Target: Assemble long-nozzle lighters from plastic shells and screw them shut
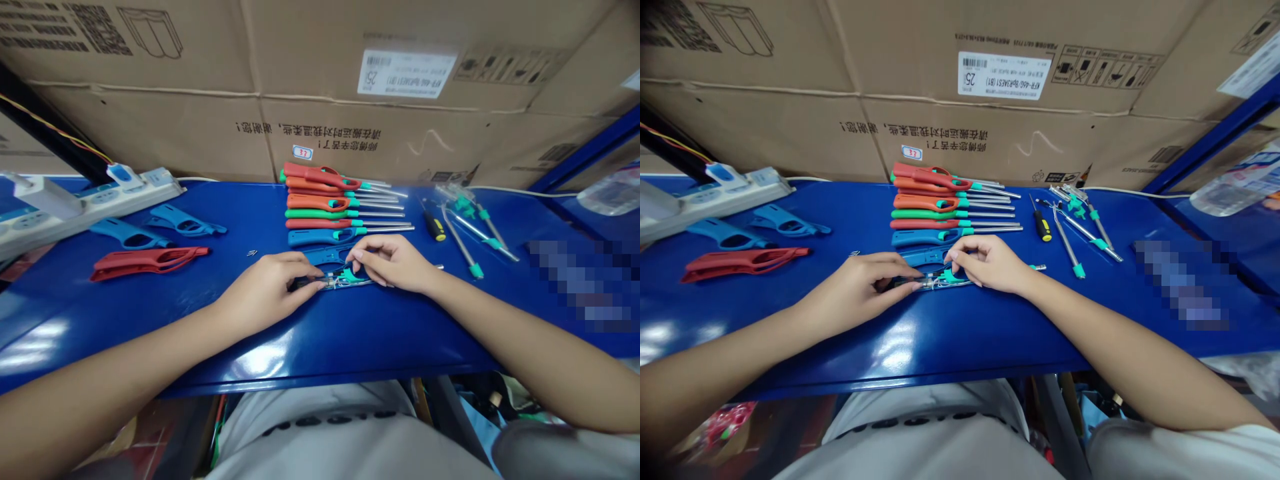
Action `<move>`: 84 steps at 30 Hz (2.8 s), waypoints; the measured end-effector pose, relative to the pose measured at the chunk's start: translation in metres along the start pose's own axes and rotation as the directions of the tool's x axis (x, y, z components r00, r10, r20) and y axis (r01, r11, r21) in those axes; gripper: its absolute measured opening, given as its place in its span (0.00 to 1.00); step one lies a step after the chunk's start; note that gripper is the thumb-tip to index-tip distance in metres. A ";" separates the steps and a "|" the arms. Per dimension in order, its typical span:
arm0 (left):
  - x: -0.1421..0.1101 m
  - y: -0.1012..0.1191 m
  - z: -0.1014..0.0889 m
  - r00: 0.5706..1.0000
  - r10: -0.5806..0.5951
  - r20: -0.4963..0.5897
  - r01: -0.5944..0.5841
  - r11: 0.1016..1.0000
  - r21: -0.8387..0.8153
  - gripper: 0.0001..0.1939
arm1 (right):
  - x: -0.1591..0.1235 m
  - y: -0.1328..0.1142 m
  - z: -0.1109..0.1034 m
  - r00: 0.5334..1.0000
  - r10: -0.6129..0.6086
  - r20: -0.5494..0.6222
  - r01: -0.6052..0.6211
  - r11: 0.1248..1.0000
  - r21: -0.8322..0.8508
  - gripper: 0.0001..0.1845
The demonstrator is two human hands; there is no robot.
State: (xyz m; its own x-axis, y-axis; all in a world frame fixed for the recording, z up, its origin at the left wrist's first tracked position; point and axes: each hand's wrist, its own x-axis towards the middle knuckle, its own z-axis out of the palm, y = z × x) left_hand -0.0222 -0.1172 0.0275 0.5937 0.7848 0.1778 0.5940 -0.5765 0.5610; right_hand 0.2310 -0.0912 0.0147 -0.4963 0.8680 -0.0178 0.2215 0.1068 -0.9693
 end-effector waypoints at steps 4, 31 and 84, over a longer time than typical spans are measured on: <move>0.000 0.000 0.000 1.000 0.016 0.013 -0.015 0.999 -0.030 0.09 | 0.000 0.000 -0.001 1.000 0.004 0.002 -0.004 1.000 -0.012 0.22; 0.000 -0.001 0.001 0.999 -0.035 0.005 0.036 0.994 -0.101 0.07 | -0.018 -0.006 0.003 0.836 -0.474 0.276 0.542 0.640 -0.545 0.16; 0.001 -0.008 0.000 0.906 0.312 -0.285 -0.244 0.937 0.252 0.13 | -0.008 -0.007 -0.020 0.870 -0.474 -0.138 0.276 0.698 -0.661 0.04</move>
State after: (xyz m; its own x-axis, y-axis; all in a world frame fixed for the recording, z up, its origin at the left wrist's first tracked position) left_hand -0.0260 -0.1123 0.0230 0.5691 0.5959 0.5666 0.5483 -0.7885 0.2786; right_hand 0.2501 -0.0891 0.0269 -0.4207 0.7711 0.4779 0.5726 0.6343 -0.5194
